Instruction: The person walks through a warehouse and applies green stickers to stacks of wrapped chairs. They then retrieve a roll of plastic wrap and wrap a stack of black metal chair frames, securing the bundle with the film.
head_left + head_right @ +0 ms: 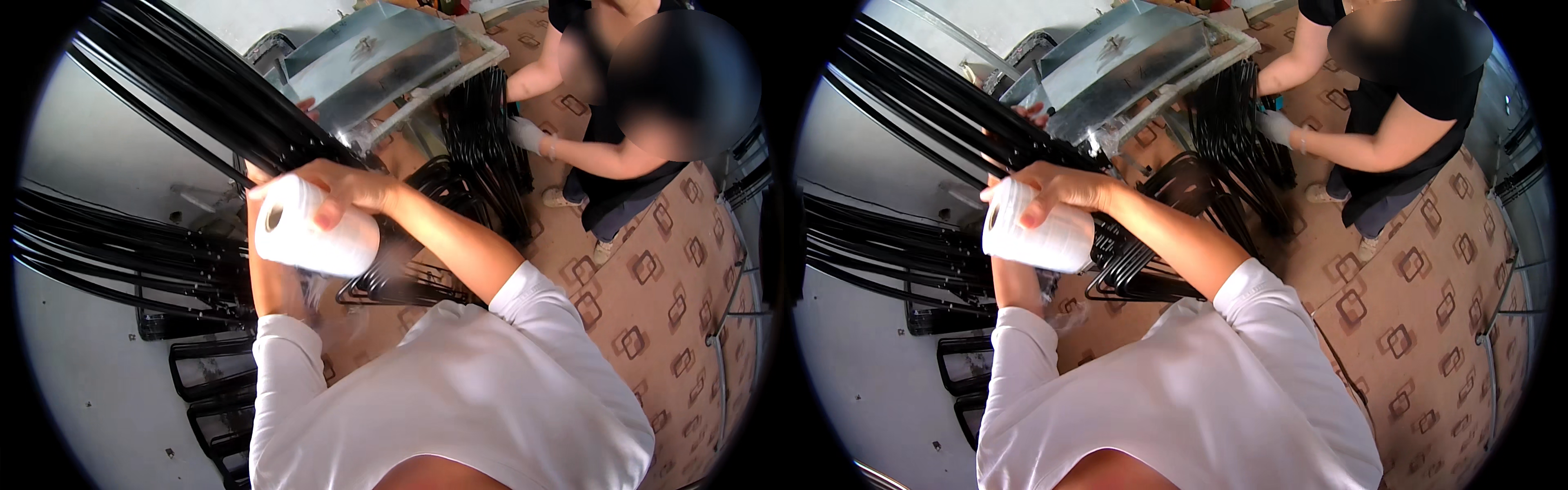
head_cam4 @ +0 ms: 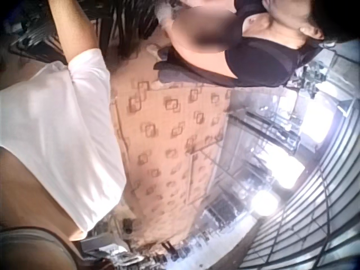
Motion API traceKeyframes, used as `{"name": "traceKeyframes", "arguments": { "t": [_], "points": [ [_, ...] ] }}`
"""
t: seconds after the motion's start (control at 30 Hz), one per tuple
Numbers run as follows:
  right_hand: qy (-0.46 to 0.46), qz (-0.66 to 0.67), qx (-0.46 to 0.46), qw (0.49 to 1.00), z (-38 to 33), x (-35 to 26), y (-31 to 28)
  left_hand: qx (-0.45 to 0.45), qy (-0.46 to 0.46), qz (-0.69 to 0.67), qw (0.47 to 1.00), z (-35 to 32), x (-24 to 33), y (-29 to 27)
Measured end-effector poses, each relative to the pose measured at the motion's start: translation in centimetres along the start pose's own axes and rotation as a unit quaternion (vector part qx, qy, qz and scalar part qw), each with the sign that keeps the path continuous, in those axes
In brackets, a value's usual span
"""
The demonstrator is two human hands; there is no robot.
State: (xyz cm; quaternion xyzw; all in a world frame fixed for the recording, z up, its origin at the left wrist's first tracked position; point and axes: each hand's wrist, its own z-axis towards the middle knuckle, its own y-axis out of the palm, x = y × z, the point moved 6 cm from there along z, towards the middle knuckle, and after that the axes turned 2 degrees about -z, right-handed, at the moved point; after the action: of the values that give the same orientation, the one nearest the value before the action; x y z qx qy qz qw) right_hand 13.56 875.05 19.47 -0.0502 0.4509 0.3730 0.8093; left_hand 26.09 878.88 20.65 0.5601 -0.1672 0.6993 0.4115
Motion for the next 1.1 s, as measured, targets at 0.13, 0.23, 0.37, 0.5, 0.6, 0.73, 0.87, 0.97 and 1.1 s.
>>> {"name": "traceKeyframes", "arguments": {
  "t": [0.13,0.23,0.37,0.5,0.6,0.73,0.87,0.97,1.1],
  "points": [
    [0.000,0.018,-0.026,1.000,0.5,0.7,-0.3,-0.155,-0.048,-0.125,0.979,1.5,-1.7,-2.7],
    [0.006,0.044,-0.066,0.997,1.0,1.1,1.9,-0.139,-0.055,-0.140,0.979,-1.0,-0.3,-3.5],
    [-0.022,0.015,-0.036,0.999,0.1,0.2,-0.8,-0.003,0.045,0.051,0.998,2.0,-1.9,-1.3],
    [0.007,-0.013,-0.049,0.999,-0.2,-0.2,1.9,-0.089,0.012,-0.033,0.995,0.8,-0.9,-2.2],
    [0.018,-0.028,-0.067,0.997,-0.7,-0.6,3.0,-0.059,-0.003,-0.008,0.998,0.9,-1.4,-3.3],
    [-0.004,-0.065,-0.054,0.996,-1.4,-2.4,3.4,0.037,-0.032,0.028,0.998,0.1,-2.0,-5.2],
    [0.006,-0.038,0.000,0.999,-2.8,-3.1,2.6,0.190,0.021,0.180,0.965,-6.4,2.2,-3.5],
    [0.004,-0.050,0.112,0.992,-5.1,-3.9,0.5,0.113,0.194,0.278,0.934,-12.0,5.6,1.6],
    [0.021,-0.082,0.190,0.978,-6.4,-3.7,0.2,0.028,0.249,0.384,0.889,-19.8,7.1,7.9]
  ]
}}
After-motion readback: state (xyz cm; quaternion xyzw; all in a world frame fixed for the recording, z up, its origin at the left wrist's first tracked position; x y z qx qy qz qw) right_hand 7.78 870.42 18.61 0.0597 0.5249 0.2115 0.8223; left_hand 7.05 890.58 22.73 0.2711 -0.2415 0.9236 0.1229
